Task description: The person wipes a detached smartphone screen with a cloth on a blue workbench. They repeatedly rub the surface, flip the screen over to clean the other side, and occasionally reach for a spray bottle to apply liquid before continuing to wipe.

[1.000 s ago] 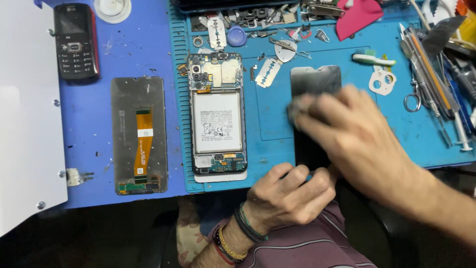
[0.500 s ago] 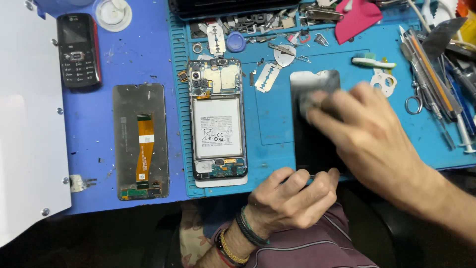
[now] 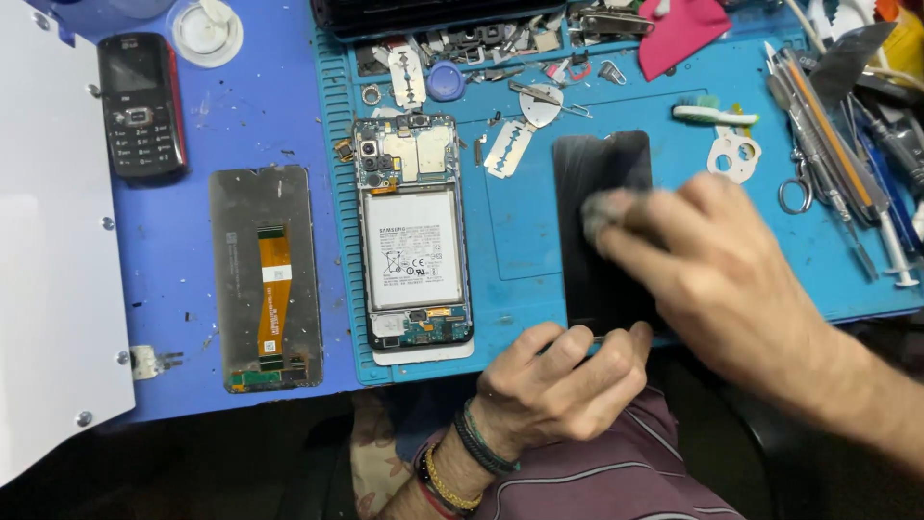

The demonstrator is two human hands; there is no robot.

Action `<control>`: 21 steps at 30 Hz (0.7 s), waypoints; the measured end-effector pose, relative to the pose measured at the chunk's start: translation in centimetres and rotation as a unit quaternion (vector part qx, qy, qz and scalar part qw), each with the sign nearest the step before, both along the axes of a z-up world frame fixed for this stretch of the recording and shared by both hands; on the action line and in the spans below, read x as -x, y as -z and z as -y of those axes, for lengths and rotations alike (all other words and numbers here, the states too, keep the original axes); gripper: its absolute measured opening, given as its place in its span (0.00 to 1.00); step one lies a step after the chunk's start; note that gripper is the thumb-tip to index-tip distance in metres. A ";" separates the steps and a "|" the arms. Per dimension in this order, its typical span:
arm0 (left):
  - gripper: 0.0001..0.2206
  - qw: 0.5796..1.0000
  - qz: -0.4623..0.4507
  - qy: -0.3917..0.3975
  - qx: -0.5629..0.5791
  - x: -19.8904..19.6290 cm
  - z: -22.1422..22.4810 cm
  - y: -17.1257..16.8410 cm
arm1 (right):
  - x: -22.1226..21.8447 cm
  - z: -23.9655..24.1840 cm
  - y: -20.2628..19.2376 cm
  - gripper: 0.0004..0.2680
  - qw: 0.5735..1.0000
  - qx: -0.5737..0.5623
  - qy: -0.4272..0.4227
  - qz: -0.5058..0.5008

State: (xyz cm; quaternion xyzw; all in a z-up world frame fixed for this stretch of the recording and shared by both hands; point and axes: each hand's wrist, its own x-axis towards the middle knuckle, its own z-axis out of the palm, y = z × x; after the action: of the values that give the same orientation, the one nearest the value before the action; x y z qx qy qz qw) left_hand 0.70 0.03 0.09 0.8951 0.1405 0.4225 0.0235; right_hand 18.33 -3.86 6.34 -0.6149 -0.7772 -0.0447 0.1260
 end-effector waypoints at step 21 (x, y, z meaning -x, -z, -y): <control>0.04 1.000 -0.012 0.003 -0.002 0.0 0.4 0.0 | -2.4 -0.1 1.5 0.11 0.994 -0.036 0.075 0.069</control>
State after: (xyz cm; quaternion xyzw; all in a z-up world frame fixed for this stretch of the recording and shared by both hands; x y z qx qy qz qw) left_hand 0.69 -0.36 0.05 0.9006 0.1374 0.4118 0.0218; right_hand 20.76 -3.77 4.88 -0.6618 -0.7337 -0.1243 0.0908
